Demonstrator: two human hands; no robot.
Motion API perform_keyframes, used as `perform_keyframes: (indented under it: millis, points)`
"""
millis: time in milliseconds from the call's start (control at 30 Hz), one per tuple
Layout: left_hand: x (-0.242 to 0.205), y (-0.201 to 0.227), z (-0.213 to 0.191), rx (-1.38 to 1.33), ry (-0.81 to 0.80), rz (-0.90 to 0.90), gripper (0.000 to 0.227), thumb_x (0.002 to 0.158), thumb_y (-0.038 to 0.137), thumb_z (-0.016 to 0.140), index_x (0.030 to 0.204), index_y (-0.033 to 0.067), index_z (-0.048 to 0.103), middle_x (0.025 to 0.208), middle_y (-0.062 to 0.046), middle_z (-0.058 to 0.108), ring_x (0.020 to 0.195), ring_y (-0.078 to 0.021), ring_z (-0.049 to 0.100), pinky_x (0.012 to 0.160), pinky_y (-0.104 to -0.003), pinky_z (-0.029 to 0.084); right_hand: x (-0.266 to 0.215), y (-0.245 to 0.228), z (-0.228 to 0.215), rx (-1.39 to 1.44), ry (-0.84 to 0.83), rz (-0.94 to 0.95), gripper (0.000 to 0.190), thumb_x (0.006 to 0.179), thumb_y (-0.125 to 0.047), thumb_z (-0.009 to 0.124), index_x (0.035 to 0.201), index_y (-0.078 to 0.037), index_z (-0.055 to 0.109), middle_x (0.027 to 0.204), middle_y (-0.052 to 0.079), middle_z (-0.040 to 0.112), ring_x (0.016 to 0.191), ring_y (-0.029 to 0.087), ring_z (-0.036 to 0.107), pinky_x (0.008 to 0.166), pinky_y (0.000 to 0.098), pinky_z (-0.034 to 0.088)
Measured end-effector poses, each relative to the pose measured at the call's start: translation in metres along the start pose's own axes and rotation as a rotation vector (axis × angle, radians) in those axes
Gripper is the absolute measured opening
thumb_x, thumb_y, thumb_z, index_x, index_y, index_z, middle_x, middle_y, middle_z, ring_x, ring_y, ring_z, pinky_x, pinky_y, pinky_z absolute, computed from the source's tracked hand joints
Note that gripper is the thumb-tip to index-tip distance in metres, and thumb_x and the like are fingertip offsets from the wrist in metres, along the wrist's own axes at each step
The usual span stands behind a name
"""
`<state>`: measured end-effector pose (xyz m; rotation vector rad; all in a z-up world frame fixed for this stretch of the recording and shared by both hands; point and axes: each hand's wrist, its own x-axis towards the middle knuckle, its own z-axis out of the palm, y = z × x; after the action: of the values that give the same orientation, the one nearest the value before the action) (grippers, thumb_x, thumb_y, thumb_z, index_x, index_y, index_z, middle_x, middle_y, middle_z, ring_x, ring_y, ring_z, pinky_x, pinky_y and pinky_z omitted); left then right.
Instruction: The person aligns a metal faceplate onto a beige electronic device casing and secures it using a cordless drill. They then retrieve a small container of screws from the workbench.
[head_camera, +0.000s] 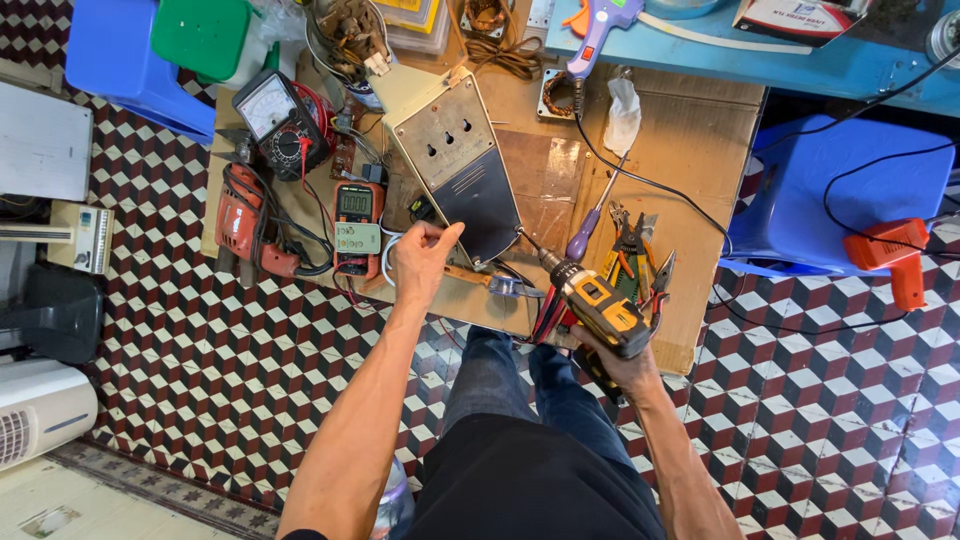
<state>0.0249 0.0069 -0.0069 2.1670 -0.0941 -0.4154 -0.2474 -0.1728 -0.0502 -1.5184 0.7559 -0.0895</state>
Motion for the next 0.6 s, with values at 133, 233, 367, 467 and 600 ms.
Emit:
perform_keyframes:
  millis: [133,233,367,467,600]
  points:
    - [-0.006,-0.013,0.002,-0.039,0.018,0.037,0.035,0.087,0.034,0.082,0.086,0.0000,0.072,0.073,-0.001,0.068,0.065,-0.0073,0.057,0.060,-0.025,0.046,-0.016,0.002,-0.024,0.090,0.047,0.136,0.039,0.077,-0.025,0.085,0.109,-0.007,0.072,0.095,0.005,0.074,0.085,0.017,0.071,0.075,0.0346,0.061]
    - [-0.026,-0.026,0.007,-0.108,0.116,-0.058,0.032,0.087,0.032,0.081,0.093,0.0013,0.076,0.077,-0.003,0.071,0.069,-0.0089,0.062,0.064,-0.024,0.048,-0.042,-0.005,-0.042,0.192,0.058,0.242,0.042,0.074,-0.027,0.085,0.108,-0.005,0.071,0.095,0.008,0.076,0.085,0.020,0.073,0.080,0.0382,0.061]
    - [-0.070,-0.043,0.032,-0.681,0.037,-0.455,0.028,0.089,0.027,0.079,0.104,0.0025,0.077,0.088,-0.006,0.074,0.077,-0.0119,0.068,0.071,-0.025,0.056,-0.067,-0.016,-0.044,0.233,-0.003,0.305,0.041,0.073,-0.027,0.084,0.103,-0.001,0.073,0.093,0.011,0.078,0.087,0.022,0.077,0.081,0.0398,0.064]
    - [-0.079,-0.052,0.050,-1.084,-0.102,-0.649,0.029,0.090,0.026,0.076,0.109,0.0036,0.073,0.096,-0.008,0.075,0.086,-0.0164,0.073,0.077,-0.030,0.062,-0.074,-0.028,-0.027,0.252,-0.036,0.360,0.037,0.076,-0.018,0.085,0.106,0.001,0.076,0.091,0.013,0.076,0.083,0.025,0.073,0.077,0.0418,0.061]
    - [-0.075,-0.058,0.059,-1.330,-0.183,-0.726,0.028,0.093,0.026,0.074,0.111,0.0038,0.070,0.101,-0.008,0.077,0.094,-0.0183,0.075,0.084,-0.031,0.064,-0.080,-0.042,-0.008,0.520,-0.042,0.366,0.039,0.072,-0.008,0.083,0.109,-0.001,0.072,0.097,0.010,0.075,0.089,0.022,0.074,0.082,0.0402,0.063]
